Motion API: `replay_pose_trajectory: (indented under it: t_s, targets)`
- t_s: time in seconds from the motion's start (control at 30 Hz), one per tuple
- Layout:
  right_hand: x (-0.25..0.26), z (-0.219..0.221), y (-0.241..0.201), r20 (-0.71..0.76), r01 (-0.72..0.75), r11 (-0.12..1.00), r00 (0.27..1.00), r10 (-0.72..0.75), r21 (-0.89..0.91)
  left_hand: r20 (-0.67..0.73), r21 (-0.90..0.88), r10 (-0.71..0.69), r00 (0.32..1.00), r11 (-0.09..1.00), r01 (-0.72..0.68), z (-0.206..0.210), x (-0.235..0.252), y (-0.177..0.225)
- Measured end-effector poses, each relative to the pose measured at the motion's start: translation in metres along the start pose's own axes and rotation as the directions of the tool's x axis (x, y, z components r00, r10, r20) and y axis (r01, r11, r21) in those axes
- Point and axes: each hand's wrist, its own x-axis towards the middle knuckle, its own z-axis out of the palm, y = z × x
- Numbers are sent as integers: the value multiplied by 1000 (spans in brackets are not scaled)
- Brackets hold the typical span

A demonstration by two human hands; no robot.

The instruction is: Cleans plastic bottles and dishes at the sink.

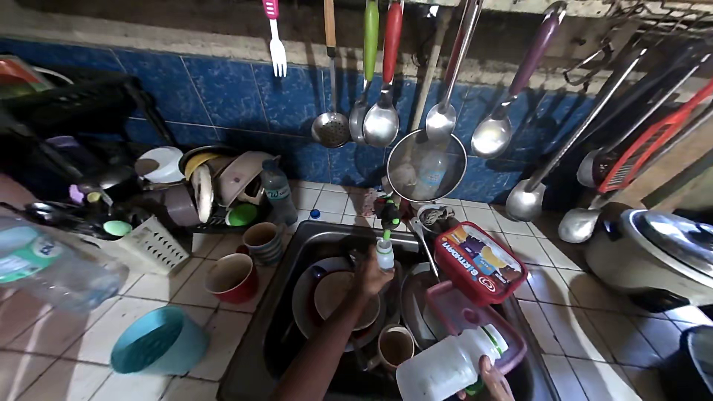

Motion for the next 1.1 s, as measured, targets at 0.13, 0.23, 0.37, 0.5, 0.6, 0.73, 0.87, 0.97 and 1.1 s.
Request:
replay_pose_trajectory:
  t_s: [0.13, 0.23, 0.37, 0.5, 0.6, 0.73, 0.87, 0.97, 1.1]
  targets:
    - [4, 5, -1, -7, 45, 999, 999, -45, 16, 19, 14, -22, 1000, 1000, 22, -3, 0, 2]
    - [10, 10, -6, -29, 79, 996, 996, -80, -34, 7, 17, -23, 1000, 1000, 23, -2, 0, 1]
    - [34, 22, -22, -97, 113, 989, 988, -122, -92, 26, 70, -57, 998, 996, 55, -3, 0, 3]
    - [81, 34, -35, -96, 237, 963, 963, -250, -131, 36, 90, -89, 995, 992, 86, -3, 3, 2]
    - [115, 52, -37, -85, 305, 931, 941, -327, -200, 18, 43, -47, 999, 998, 46, -4, 0, 1]
    - [156, 73, -24, -98, 295, 917, 939, -331, -270, -29, 23, 8, 1000, 1000, -7, -1, -1, -5]
    - [182, 85, -8, -111, 253, 920, 948, -297, -299, -54, 5, 35, 998, 999, -34, 1, -1, -9]
    - [190, 87, 1, -106, 242, 901, 949, -298, -359, -35, -3, 18, 999, 1000, -18, -1, -3, -8]
    - [188, 87, 5, -35, 232, 820, 956, -292, -523, -21, -21, -7, 1000, 1000, 7, -2, -6, -3]
